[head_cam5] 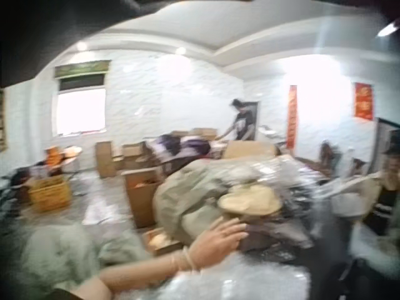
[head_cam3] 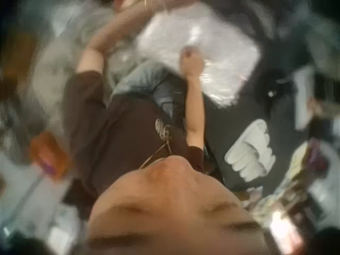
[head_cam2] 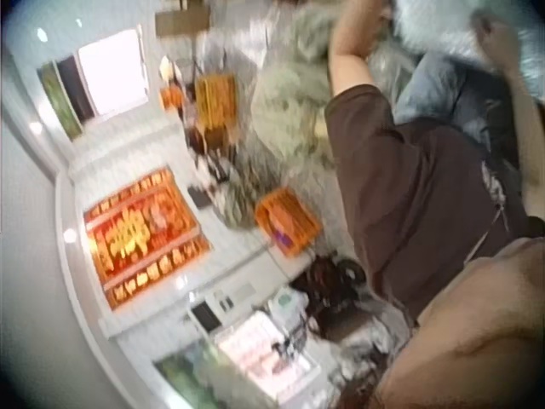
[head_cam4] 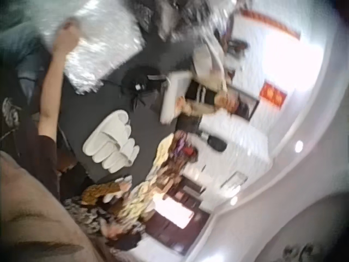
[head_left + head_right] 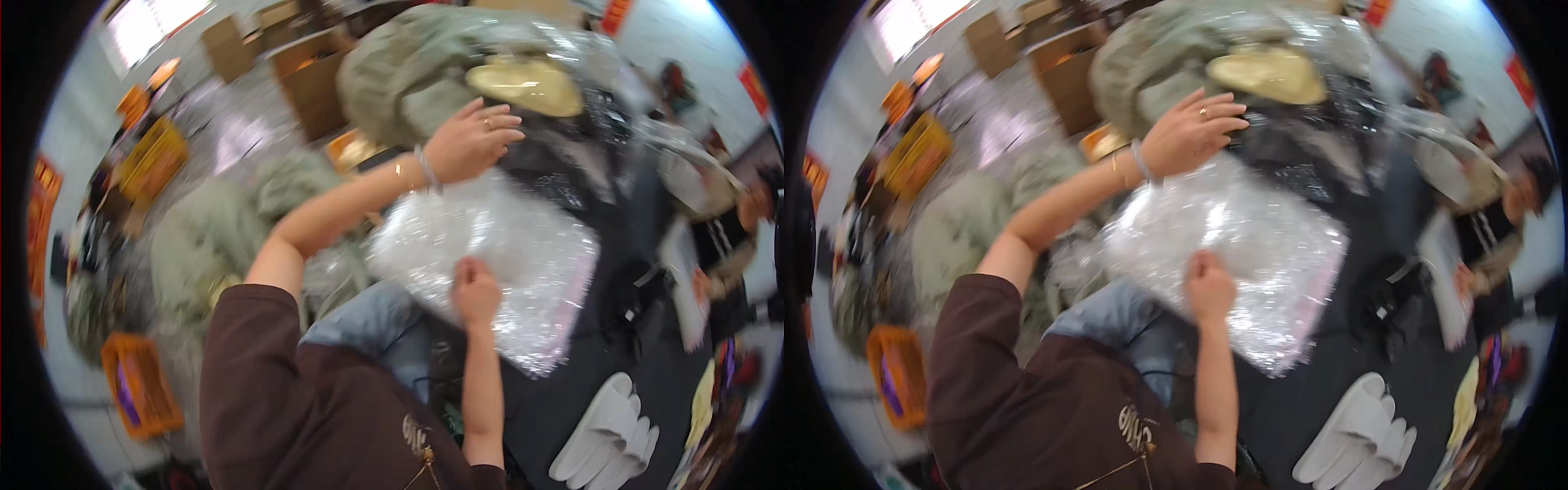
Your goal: Sorting sandals by color and placing them into clear plastic bags before storing them in larger sacks.
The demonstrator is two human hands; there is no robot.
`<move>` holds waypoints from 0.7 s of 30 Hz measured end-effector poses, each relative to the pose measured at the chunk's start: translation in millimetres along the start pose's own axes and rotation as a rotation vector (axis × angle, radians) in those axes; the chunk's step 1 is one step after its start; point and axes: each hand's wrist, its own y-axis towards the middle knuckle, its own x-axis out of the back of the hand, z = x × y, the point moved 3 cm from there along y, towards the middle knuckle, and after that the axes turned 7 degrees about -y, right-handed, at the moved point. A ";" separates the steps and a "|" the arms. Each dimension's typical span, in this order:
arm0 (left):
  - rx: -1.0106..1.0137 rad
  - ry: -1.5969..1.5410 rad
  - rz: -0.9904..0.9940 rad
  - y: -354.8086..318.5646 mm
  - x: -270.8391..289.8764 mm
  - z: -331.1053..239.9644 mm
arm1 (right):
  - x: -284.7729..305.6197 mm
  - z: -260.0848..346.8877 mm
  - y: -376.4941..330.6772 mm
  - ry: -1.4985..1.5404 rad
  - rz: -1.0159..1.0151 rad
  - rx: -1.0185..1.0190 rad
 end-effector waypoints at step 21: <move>2.674 -0.789 0.239 -820.7 -64.6 -14.9 | -25.1 11.9 6.6 0.008 -0.084 0.057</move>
